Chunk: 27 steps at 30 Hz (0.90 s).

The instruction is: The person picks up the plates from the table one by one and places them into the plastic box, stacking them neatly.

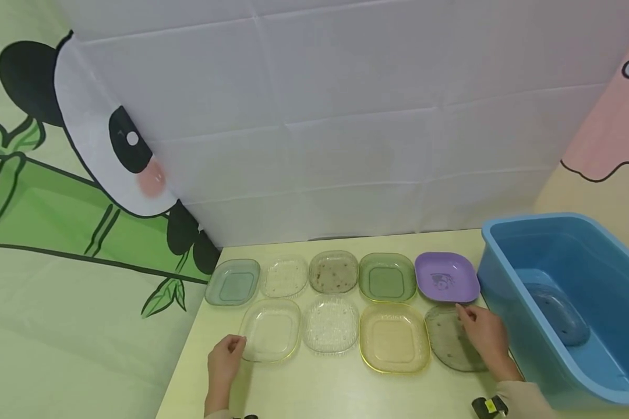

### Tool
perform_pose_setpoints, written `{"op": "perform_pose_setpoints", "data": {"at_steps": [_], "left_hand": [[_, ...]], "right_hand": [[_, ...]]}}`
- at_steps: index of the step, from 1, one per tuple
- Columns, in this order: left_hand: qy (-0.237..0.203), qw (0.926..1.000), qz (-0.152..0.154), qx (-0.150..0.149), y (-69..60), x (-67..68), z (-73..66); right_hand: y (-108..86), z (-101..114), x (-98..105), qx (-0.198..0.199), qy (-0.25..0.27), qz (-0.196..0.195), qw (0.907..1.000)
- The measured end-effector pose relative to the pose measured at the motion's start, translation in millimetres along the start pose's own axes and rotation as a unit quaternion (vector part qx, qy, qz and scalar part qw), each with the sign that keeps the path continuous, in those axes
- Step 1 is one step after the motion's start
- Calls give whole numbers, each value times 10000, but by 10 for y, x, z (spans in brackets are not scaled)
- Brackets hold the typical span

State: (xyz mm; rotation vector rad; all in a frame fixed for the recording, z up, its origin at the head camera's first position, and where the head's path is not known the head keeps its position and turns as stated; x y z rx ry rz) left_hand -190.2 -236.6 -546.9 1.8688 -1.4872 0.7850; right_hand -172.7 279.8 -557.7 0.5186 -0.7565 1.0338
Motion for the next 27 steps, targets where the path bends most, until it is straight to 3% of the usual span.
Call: {"op": "perform_pose_setpoints", "data": {"at_steps": [12, 20, 27], "left_hand": [[435, 9988, -217, -42, 122, 130, 54], [636, 9973, 34, 359, 109, 149, 158], [312, 9976, 203, 586, 118, 60, 249]], "right_hand": [[-40, -50, 17, -290, 45, 123, 9995], [-60, -65, -43, -98, 9, -79, 9999], [-77, -65, -59, -90, 11, 138, 9999]]}}
Point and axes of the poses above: each hand's wrist, its own y-axis towards the middle knuckle, its own x-axis out of the back of the hand, z = x × y, the point moved 1 cm from there along y, towards the middle knuckle, and after that the axes turned 7 degrees about -x, right-handed, at the moved point
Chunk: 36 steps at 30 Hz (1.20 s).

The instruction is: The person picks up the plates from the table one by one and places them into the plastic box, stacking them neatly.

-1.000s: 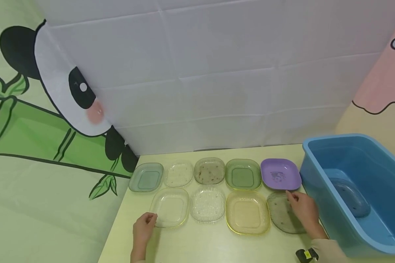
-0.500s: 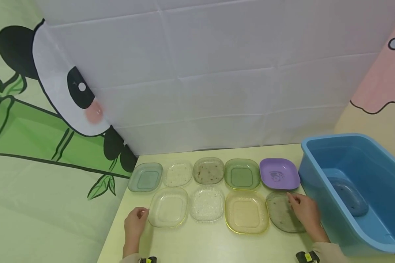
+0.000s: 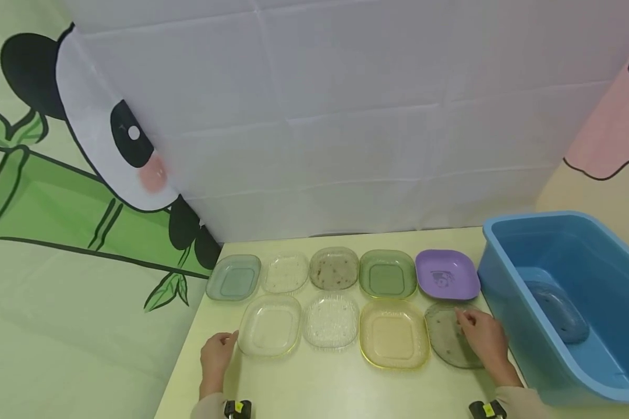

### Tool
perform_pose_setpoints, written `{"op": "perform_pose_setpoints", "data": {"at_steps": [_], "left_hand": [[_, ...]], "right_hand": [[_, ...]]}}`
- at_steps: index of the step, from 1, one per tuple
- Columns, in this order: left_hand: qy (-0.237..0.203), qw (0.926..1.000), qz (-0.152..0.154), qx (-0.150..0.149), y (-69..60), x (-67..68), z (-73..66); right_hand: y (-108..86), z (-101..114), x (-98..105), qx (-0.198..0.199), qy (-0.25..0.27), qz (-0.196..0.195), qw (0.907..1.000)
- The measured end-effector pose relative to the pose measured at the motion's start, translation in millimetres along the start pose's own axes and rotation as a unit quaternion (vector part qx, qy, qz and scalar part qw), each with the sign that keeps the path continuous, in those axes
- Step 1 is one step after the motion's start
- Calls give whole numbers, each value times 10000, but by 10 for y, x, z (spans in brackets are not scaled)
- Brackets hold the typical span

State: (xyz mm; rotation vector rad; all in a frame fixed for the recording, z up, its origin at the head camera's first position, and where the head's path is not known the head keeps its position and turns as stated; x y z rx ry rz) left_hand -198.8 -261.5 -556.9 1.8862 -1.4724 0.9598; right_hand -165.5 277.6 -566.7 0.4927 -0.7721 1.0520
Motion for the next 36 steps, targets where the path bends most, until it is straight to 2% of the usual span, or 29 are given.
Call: {"op": "perform_pose_setpoints", "data": {"at_steps": [4, 9, 17, 23, 29, 36], "left_hand": [[-136, 9997, 147, 128, 43, -71, 3], [-159, 9994, 282, 125, 85, -121, 6], [-101, 9998, 138, 36, 131, -145, 39], [-106, 9997, 200, -2, 78, -187, 74], [18, 9998, 61, -186, 11, -191, 104], [22, 9998, -137, -167, -29, -130, 8]], "right_hand": [[-15, -11, 11, 29, 20, -11, 10000], [-26, -24, 16, -50, 26, -26, 10000], [-10, -9, -26, -12, 121, -21, 9999], [-47, -34, -45, -162, 52, 19, 9999], [-72, -23, -52, -124, 50, 91, 9999], [-78, -17, -44, -206, 62, 130, 9997]]}}
Point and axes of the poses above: each hand's wrist, its own y-axis towards the middle knuckle, its own x-axis out of the back of the hand, z = x × y, the point moved 1 cm from there along y, towards the middle knuckle, and after that the axes turned 7 degrees about -x, right-handed, at the moved point
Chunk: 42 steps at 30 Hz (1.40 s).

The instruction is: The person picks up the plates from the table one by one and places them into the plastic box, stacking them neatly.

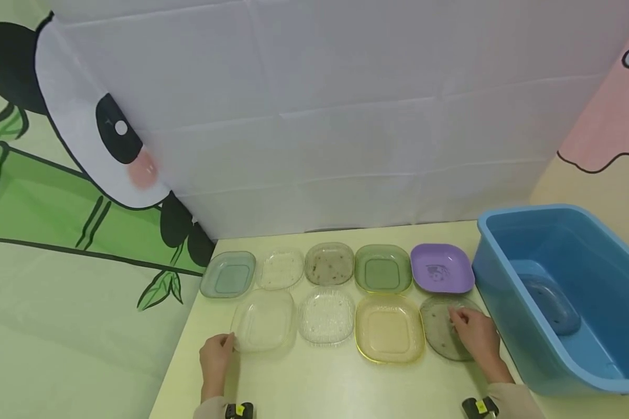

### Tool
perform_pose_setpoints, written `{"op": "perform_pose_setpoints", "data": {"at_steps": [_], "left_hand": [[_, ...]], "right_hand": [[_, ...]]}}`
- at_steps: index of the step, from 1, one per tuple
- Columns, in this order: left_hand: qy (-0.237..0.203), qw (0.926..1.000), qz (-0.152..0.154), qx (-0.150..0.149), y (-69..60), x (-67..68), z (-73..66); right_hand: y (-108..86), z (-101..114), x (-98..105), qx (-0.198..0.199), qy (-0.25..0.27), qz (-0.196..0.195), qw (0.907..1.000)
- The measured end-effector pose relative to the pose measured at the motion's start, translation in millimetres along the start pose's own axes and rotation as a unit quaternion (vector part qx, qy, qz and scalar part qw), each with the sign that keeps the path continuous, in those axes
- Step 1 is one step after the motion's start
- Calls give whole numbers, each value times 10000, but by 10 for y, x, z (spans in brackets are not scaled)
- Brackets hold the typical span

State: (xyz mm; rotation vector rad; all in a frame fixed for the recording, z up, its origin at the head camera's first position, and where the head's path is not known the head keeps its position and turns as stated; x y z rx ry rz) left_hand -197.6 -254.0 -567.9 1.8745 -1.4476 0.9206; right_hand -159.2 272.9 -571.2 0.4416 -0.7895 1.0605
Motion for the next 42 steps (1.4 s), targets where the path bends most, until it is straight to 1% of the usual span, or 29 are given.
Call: {"op": "perform_pose_setpoints", "data": {"at_steps": [3, 9, 13, 16, 19, 22, 26, 29, 31, 33, 35, 38, 40, 42], "left_hand": [[-21, 9999, -143, -30, -7, 28, -69], [-27, 9997, -229, -124, -37, 45, -176], [-171, 9991, -332, -198, -63, 35, -240], [-274, 9986, -377, -263, -87, 33, -311], [-339, 9981, -388, -340, -119, 16, -415], [-401, 9974, -397, -437, -158, -50, -538], [-514, 9954, -537, -607, -215, -185, -689], [-638, 9924, -710, -775, -269, -274, -785], [-733, 9905, -751, -888, -311, -322, -844], [-773, 9894, -751, -971, -351, -369, -894], [-796, 9894, -644, -1030, -389, -416, -937], [-653, 9902, -505, -1131, -429, -485, -1000], [-428, 9902, -438, -1255, -456, -521, -1057], [-170, 9896, -432, -1359, -480, -555, -1124]], "right_hand": [[8, 11, 3, 30, 11, -29, 10000], [13, 15, -1, 20, 38, -32, 10000], [5, 23, 0, 69, 66, -21, 10000], [-2, 28, 6, 98, 77, 7, 9999], [-9, 26, 13, 74, 91, 59, 9999], [-12, 25, 23, 66, 92, 79, 9999], [-6, 28, 26, 74, 89, 51, 9999], [-8, 25, 20, 59, 95, 66, 9999], [-12, 24, 14, 29, 116, 98, 9999], [-16, 20, 11, -2, 126, 130, 9998], [-17, 17, 10, -26, 147, 151, 9998], [-16, 18, 18, -36, 150, 148, 9998], [-16, 23, 29, -10, 143, 123, 9998], [-18, 30, 40, 24, 123, 90, 9999]]}}
Point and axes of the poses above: each hand's wrist, its own y-axis towards the middle knuckle, its own x-axis out of the back of the hand, z = x × y, the point moved 1 cm from there along y, towards the middle knuckle, and after that the axes turned 7 degrees about -x, right-handed, at the moved point
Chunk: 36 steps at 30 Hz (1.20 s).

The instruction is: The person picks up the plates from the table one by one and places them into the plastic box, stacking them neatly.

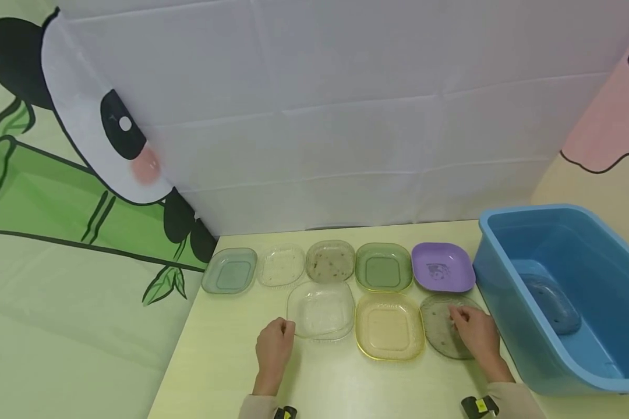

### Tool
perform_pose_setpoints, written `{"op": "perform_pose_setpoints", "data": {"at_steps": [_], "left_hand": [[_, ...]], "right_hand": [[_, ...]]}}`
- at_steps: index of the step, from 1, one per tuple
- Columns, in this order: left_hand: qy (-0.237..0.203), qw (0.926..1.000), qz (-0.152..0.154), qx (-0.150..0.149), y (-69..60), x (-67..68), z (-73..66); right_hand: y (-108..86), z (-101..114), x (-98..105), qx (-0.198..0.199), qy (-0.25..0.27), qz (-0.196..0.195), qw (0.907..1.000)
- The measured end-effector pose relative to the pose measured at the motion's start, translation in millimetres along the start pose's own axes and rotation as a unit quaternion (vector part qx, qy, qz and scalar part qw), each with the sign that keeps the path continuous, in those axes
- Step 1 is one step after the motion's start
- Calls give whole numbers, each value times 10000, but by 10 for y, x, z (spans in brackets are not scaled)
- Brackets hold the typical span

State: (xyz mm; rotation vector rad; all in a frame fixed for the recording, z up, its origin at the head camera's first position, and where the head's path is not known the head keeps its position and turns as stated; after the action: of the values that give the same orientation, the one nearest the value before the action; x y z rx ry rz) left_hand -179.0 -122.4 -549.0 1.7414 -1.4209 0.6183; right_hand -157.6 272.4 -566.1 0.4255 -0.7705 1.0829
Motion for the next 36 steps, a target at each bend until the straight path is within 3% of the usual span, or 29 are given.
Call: {"op": "perform_pose_setpoints", "data": {"at_steps": [6, 11, 16, 21, 29, 32, 36], "left_hand": [[290, 9996, 24, -59, 4, -120, -191], [109, 9996, -175, -185, 24, -176, -315], [-170, 9996, -177, -133, 26, -196, -437], [-359, 9986, -299, -237, -44, -221, -622], [-263, 9919, -858, -895, -150, -399, -861], [-261, 9912, -954, -877, -208, -442, -900], [-257, 9937, -813, -721, -275, -490, -920]], "right_hand": [[0, 56, 25, 235, 21, -166, 9996], [-12, 121, 41, 296, 83, -192, 9993], [-45, 177, 38, 244, 215, -56, 9995], [-119, 325, 18, 503, 331, 80, 9982], [-199, 535, 7, 517, 766, 91, 9957], [-265, 580, -3, 442, 986, 275, 9938], [-374, 611, -46, 439, 1007, 662, 9917]]}}
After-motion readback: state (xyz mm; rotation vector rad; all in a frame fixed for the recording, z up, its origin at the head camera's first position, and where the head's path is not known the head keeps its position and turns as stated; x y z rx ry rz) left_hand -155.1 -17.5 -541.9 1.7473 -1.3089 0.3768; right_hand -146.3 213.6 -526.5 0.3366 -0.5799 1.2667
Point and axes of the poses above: each hand's wrist, its own y-axis towards the middle knuckle, its own x-axis out of the back of the hand, z = x × y, the point moved 1 cm from there along y, towards the middle knuckle, and after that the axes turned 7 degrees about -x, right-handed, at the moved point
